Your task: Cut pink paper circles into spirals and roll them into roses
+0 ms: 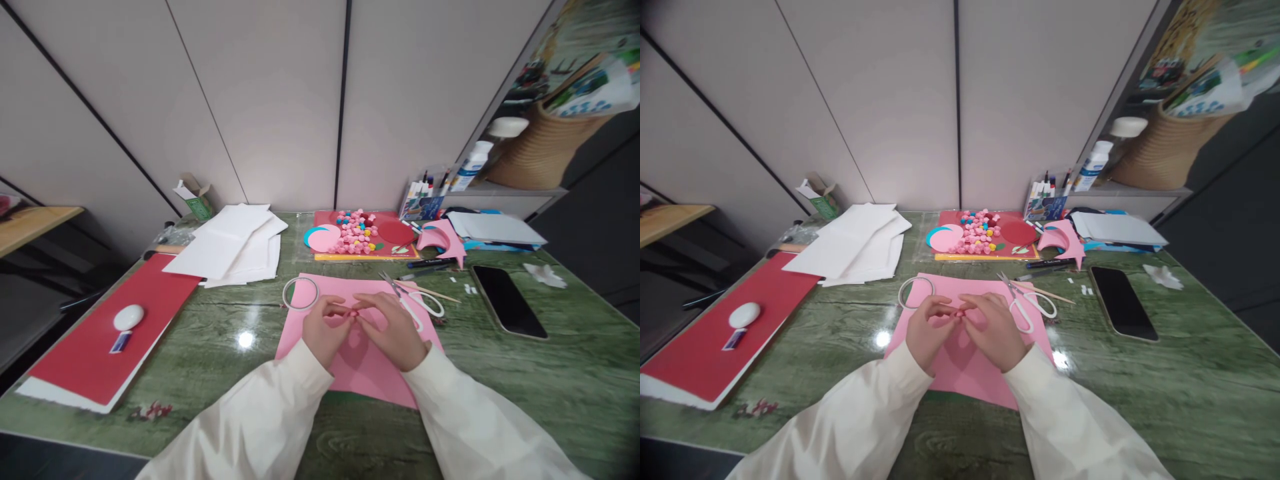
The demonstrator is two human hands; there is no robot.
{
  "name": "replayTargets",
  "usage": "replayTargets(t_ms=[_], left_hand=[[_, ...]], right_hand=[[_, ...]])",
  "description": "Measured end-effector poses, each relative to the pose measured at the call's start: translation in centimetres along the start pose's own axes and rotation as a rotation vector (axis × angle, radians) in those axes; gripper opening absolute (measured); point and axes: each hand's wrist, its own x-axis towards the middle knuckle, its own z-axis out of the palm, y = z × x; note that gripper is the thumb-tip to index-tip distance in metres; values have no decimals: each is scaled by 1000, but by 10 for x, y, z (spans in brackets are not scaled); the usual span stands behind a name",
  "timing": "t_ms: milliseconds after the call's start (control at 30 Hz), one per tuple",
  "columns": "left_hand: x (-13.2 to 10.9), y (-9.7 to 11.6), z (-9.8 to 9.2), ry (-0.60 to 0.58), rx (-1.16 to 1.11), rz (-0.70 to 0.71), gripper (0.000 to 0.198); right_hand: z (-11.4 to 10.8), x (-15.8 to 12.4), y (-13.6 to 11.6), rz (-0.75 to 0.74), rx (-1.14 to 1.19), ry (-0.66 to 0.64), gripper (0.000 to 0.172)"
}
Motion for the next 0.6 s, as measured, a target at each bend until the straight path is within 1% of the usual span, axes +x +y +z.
replayTargets(t_ms=[133,267,367,500,600], left_hand=[[0,-2,0,29,-33,-42,31],[1,-3,0,36,-70,-75,33],[0,-2,0,43,-48,-59,32],[0,-1,1,48,-31,-31,30],[-1,-1,1,47,-48,-39,30]], right_hand=[[1,-1,0,3,-42,35,32],[2,-1,-1,93,22,40,32],[3,0,-2,150,85,31,33],[4,-1,-2,167,129,30,34],[5,-1,-3,195,170,22,35]])
